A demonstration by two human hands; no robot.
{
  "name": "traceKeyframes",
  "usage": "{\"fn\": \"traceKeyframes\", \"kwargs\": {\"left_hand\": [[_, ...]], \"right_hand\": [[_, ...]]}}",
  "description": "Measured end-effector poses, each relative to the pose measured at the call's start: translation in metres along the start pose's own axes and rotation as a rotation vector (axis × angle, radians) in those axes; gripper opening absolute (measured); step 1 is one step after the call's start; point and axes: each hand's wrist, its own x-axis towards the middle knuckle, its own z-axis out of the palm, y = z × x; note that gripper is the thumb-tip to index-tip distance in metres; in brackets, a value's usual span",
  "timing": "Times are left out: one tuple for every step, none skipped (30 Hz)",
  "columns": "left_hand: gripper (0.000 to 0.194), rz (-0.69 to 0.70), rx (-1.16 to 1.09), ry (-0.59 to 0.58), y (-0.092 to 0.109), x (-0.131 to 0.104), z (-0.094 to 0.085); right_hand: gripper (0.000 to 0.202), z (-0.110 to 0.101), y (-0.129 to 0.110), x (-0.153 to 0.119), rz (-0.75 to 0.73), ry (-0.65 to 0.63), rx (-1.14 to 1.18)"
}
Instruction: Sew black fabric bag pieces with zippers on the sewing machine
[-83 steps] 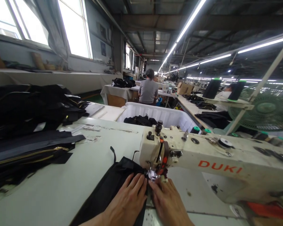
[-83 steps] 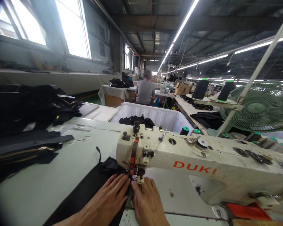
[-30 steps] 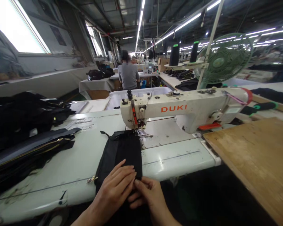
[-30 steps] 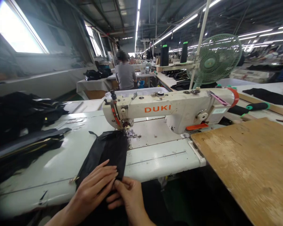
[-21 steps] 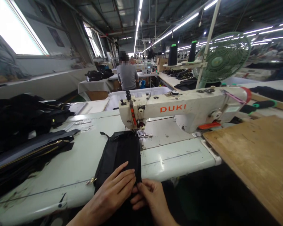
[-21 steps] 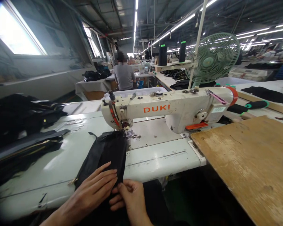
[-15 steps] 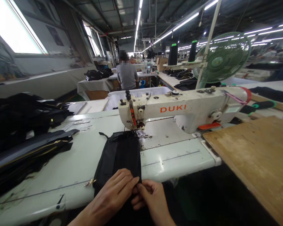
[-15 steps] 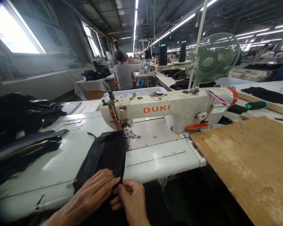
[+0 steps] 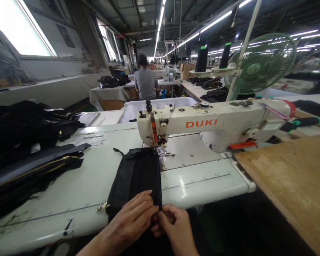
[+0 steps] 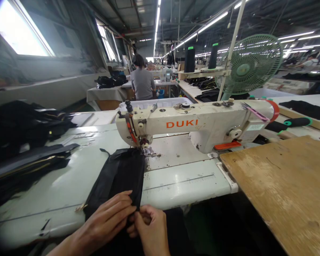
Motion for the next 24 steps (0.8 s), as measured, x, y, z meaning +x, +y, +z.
{"fn": "traceKeyframes", "kwargs": {"left_hand": [[0.026, -0.011, -0.012, -0.011, 0.0, 0.0, 0.001], [0.024, -0.02, -0.019, -0.016, 0.0, -0.001, 0.002], [0.023, -0.026, -0.024, -0.016, 0.0, -0.001, 0.004], [0.021, -0.028, -0.026, -0.008, -0.001, -0.002, 0.005], [0.02, -0.028, -0.024, 0.006, -0.001, -0.002, 0.006], [0.019, -0.025, -0.023, 0.024, -0.001, -0.002, 0.007], [0.019, -0.029, -0.021, 0.041, -0.001, -0.002, 0.008], [0.02, -0.035, -0.02, 0.056, -0.001, -0.002, 0.009], [0.02, -0.041, -0.018, 0.068, -0.001, -0.001, 0.009], [0.021, -0.046, -0.016, 0.076, -0.001, -0.001, 0.009], [0.021, -0.048, -0.015, 0.078, 0.0, 0.0, 0.009], [0.022, -0.045, -0.009, 0.078, 0.0, 0.0, 0.009], [0.022, -0.04, 0.003, 0.07, 0.001, 0.001, 0.008], [0.023, -0.033, 0.022, 0.061, 0.002, 0.001, 0.007], [0.023, -0.029, 0.042, 0.044, 0.003, 0.002, 0.005], [0.024, -0.037, 0.058, 0.02, 0.003, 0.003, 0.003], [0.022, -0.056, 0.068, -0.007, 0.002, 0.005, 0.0], [0.019, -0.084, 0.071, -0.04, 0.001, 0.008, -0.004], [0.013, -0.119, 0.068, -0.069, -0.002, 0.011, -0.008], [0.007, -0.155, 0.066, -0.099, -0.006, 0.015, -0.012], [0.008, -0.183, 0.065, -0.134, -0.012, 0.02, -0.016], [0.016, -0.2, 0.066, -0.169, -0.019, 0.025, -0.019], [0.021, -0.205, 0.066, -0.204, -0.027, 0.03, -0.021], [0.024, -0.204, 0.068, -0.237, -0.036, 0.034, -0.022]], "right_hand": [[0.059, -0.002, 0.0, 0.0, -0.021, -0.017, -0.049], [0.054, -0.004, -0.001, -0.001, -0.059, -0.033, -0.117], [0.047, -0.007, -0.002, -0.002, -0.111, -0.049, -0.204], [0.038, -0.01, -0.004, -0.003, -0.178, -0.064, -0.304], [0.029, -0.014, -0.005, -0.004, -0.259, -0.072, -0.416], [0.022, -0.017, -0.007, -0.005, -0.354, -0.07, -0.53], [0.019, -0.022, -0.008, -0.005, -0.457, -0.061, -0.642], [0.019, -0.026, -0.01, -0.005, -0.565, -0.04, -0.751], [0.021, -0.03, -0.011, -0.005, -0.67, -0.014, -0.854], [0.022, -0.034, -0.013, -0.003, -0.771, 0.016, -0.948], [0.024, -0.037, -0.014, -0.001, -0.87, 0.037, -1.032], [0.025, -0.039, -0.015, 0.002, -0.955, 0.051, -1.105], [0.025, -0.04, -0.016, 0.005, -1.025, 0.058, -1.163], [0.025, -0.041, -0.017, 0.009, -1.082, 0.059, -1.203], [0.024, -0.041, -0.018, 0.013, -1.131, 0.053, -1.228], [0.023, -0.04, -0.019, 0.017, -1.172, 0.044, -1.241], [0.022, -0.039, -0.02, 0.021, -1.207, 0.037, -1.243], [0.023, -0.037, -0.021, 0.025, -1.252, 0.042, -1.232], [0.025, -0.035, -0.021, 0.028, -1.305, 0.05, -1.221], [0.027, -0.031, -0.022, 0.031, -1.359, 0.06, -1.21], [0.029, -0.028, -0.022, 0.035, -1.417, 0.068, -1.2], [0.031, -0.024, -0.023, 0.038, -1.46, 0.081, -1.185], [0.032, -0.019, -0.023, 0.04, -1.489, 0.096, -1.165], [0.034, -0.016, -0.024, 0.043, -1.511, 0.1, -1.141]]}}
